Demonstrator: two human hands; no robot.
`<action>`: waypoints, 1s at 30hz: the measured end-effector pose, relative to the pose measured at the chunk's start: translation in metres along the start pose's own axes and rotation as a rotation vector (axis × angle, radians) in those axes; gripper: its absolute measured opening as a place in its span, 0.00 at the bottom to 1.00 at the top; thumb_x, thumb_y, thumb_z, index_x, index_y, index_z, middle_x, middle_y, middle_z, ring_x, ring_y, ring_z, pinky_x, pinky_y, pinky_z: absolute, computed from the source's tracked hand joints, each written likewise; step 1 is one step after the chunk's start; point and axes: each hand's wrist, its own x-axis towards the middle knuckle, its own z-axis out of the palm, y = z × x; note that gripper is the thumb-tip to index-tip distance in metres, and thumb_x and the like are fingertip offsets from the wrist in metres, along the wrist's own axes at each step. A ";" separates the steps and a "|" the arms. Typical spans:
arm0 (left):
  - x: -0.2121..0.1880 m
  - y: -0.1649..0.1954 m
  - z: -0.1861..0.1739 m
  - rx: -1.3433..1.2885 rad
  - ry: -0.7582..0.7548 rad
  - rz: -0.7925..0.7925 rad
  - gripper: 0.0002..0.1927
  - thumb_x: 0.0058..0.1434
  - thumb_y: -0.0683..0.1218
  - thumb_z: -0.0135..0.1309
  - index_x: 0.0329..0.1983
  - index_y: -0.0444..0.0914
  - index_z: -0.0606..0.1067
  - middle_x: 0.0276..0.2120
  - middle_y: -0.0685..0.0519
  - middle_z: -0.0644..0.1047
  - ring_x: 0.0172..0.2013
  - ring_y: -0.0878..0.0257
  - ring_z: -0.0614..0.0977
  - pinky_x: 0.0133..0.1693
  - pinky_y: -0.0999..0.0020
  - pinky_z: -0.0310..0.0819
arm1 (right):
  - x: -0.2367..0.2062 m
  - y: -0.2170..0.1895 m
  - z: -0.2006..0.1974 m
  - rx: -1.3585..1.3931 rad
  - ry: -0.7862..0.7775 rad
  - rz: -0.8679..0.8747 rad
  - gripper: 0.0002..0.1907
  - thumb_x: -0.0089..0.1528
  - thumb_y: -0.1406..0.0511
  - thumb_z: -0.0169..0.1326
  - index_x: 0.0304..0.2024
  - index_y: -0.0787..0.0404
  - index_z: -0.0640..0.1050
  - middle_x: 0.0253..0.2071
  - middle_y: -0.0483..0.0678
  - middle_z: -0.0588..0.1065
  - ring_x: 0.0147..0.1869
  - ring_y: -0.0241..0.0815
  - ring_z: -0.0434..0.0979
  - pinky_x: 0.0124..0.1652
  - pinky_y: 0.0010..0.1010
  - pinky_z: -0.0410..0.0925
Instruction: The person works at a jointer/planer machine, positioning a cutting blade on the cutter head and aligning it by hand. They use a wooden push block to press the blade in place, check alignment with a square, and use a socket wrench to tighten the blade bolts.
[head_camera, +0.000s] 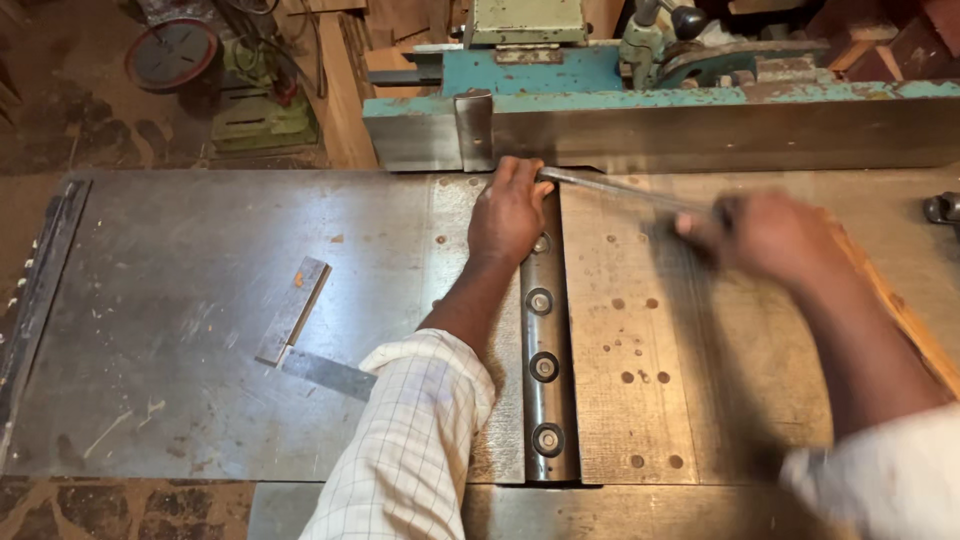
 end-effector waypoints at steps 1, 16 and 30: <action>0.000 -0.002 0.002 0.019 0.004 0.035 0.15 0.65 0.47 0.56 0.54 0.42 0.75 0.50 0.49 0.76 0.51 0.47 0.80 0.50 0.52 0.75 | -0.023 -0.009 0.009 -0.021 0.060 -0.075 0.35 0.63 0.37 0.49 0.39 0.60 0.82 0.33 0.58 0.81 0.39 0.53 0.80 0.43 0.47 0.73; 0.000 -0.007 0.003 -0.091 0.141 0.146 0.14 0.66 0.41 0.53 0.55 0.36 0.73 0.50 0.46 0.75 0.50 0.48 0.81 0.50 0.54 0.78 | -0.090 -0.006 0.026 -0.006 -0.085 0.114 0.19 0.71 0.52 0.42 0.59 0.43 0.78 0.38 0.53 0.81 0.41 0.53 0.83 0.42 0.49 0.75; 0.004 -0.014 0.011 0.104 0.114 0.214 0.15 0.61 0.44 0.57 0.50 0.36 0.76 0.44 0.46 0.79 0.49 0.50 0.81 0.54 0.55 0.74 | -0.115 -0.061 0.070 0.188 -0.060 0.003 0.21 0.64 0.48 0.49 0.43 0.58 0.77 0.30 0.59 0.81 0.36 0.61 0.83 0.41 0.52 0.74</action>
